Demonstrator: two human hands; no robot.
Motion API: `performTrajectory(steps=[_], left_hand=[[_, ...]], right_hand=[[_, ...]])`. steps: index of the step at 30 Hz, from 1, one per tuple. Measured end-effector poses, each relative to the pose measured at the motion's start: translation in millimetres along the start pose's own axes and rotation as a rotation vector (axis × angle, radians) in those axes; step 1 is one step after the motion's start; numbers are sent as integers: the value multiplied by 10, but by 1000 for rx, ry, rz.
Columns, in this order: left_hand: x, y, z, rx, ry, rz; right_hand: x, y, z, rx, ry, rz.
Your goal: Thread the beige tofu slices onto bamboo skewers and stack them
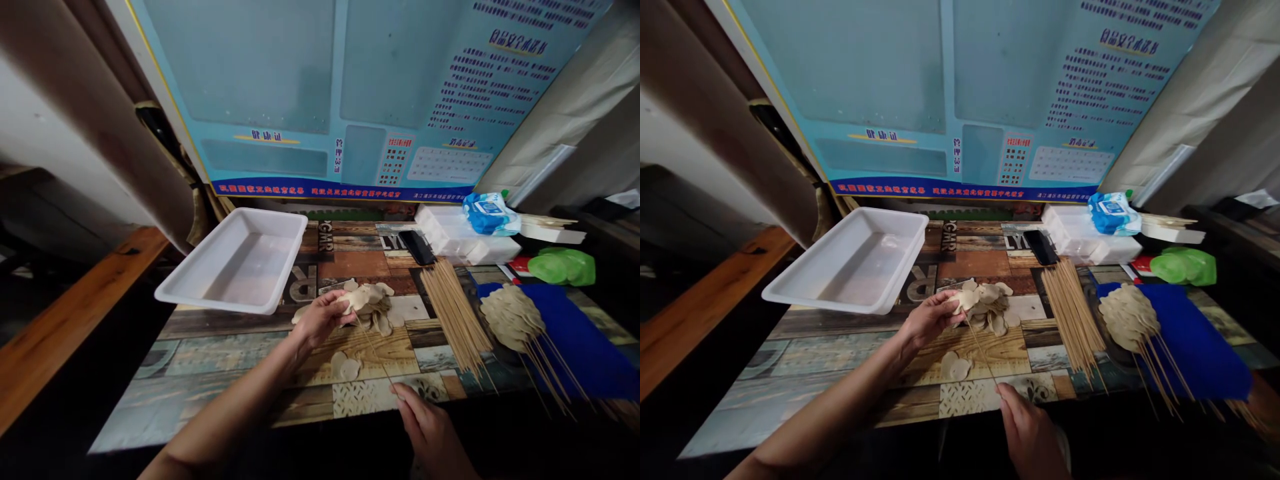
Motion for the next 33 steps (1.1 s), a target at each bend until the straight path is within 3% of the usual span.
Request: performTrajectory(steps=[16, 22, 25, 28, 31, 33], left_hand=[[2, -39, 73, 23, 66, 88], [-69, -47, 85, 19, 175, 204], [34, -77, 118, 29, 174, 162], [294, -141, 183, 50, 133, 51], [533, -199, 293, 157, 160, -80], [472, -168, 281, 195, 285, -50]], right_hand=[[-1, -12, 35, -4, -11, 4], [43, -5, 26, 4, -6, 10], [46, 4, 36, 13, -3, 22], [21, 8, 41, 12, 1, 37], [-36, 0, 42, 18, 8, 65], [-81, -10, 27, 14, 13, 92]])
Point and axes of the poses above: each hand's wrist, its own y-axis towards the middle knuckle, its own z-axis out of the palm, x = y × z, the point moved 9 cm from there along y, towards the middle knuckle
